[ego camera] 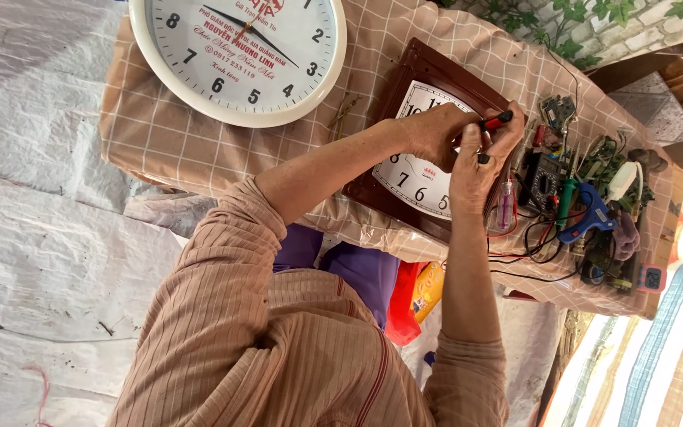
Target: Calibrating the hands of a square wooden wall clock by manually adjusting their positions for accuracy.
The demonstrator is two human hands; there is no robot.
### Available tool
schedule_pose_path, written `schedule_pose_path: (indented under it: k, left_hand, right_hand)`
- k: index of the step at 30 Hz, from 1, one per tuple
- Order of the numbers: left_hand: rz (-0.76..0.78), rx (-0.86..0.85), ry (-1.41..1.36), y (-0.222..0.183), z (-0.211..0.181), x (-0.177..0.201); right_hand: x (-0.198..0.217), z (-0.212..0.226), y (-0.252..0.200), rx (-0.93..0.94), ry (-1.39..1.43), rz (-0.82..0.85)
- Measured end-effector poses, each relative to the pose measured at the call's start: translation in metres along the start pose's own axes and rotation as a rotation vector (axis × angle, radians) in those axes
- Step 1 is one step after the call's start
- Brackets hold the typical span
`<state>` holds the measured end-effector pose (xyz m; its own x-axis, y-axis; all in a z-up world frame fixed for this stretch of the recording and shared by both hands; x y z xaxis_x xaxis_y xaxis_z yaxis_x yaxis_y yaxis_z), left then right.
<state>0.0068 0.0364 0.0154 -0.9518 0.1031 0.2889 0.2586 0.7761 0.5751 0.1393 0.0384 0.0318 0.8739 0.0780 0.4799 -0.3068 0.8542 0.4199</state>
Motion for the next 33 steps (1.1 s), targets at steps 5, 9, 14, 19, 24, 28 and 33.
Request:
schedule_pose_path:
  k: [5, 9, 14, 19, 24, 28, 33]
  left_hand:
    - [0.025, 0.068, 0.051, 0.000, 0.027, -0.010]
    - [0.015, 0.096, 0.054, -0.001, 0.013, -0.004]
    - [0.041, 0.141, 0.029, -0.002, 0.013, 0.000]
    - [0.072, 0.138, -0.006, -0.003, 0.024, -0.002]
    - [0.104, 0.172, -0.073, -0.005, 0.028, -0.006]
    - [0.131, 0.153, -0.050, -0.007, 0.030, -0.005]
    - [0.122, 0.161, -0.043, -0.009, 0.028, -0.004]
  right_hand:
    - [0.028, 0.013, 0.009, -0.103, 0.064, 0.392]
    - [0.039, 0.053, 0.013, -0.176, 0.098, 0.580]
    - [0.038, 0.029, 0.018, -0.136, 0.121, 0.573]
    - [0.034, 0.007, 0.014, -0.065, 0.184, 0.524]
    - [0.033, 0.004, 0.009, -0.060, 0.198, 0.443]
    - [0.034, -0.001, 0.008, -0.047, 0.187, 0.424]
    - [0.030, 0.005, 0.007, -0.008, 0.191, 0.409]
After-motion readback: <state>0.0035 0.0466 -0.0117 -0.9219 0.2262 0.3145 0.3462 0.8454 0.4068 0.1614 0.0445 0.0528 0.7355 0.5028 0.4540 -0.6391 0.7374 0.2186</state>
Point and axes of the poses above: each hand's wrist, its own y-axis towards the middle knuckle, its own x-axis out of the back of the hand, z = x × y, the point moved 3 cm from there along y, towards the middle knuckle, and after that the axes turned 9 degrees about -x, right-handed, at the moved point
